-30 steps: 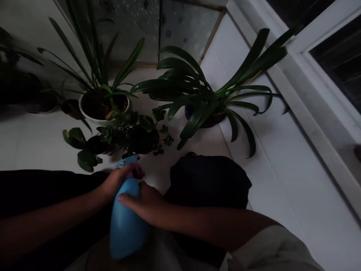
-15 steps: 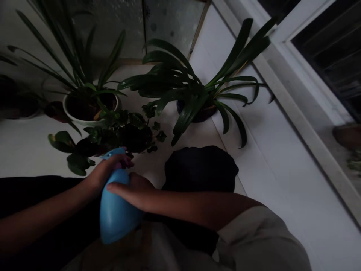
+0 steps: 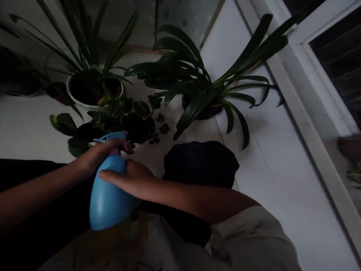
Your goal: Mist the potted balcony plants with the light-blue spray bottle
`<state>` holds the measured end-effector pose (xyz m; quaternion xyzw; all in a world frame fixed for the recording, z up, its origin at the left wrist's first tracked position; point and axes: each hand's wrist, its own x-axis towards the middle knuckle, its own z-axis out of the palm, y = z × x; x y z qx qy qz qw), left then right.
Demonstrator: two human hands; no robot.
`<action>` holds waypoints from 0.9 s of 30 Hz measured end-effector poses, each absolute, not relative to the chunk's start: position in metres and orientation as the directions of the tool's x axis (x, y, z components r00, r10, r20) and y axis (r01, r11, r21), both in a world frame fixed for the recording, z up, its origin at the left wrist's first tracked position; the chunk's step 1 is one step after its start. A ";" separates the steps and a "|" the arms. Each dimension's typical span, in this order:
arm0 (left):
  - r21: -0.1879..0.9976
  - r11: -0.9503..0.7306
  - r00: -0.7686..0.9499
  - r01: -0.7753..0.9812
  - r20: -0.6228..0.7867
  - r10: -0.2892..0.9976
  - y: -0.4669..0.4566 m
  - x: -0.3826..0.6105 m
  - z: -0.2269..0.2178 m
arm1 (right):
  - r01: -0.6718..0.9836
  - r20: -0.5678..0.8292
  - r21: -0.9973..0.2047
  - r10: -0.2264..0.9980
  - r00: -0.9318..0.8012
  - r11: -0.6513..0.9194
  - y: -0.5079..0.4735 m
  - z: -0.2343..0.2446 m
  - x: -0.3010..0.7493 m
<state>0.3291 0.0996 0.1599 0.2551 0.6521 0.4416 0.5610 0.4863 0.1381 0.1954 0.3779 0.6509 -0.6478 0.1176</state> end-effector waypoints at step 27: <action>0.789 0.591 -0.419 -0.170 -0.600 0.681 0.093 0.347 0.188 | 0.596 -0.565 -0.803 0.347 -0.748 -0.022 0.140 0.207 0.497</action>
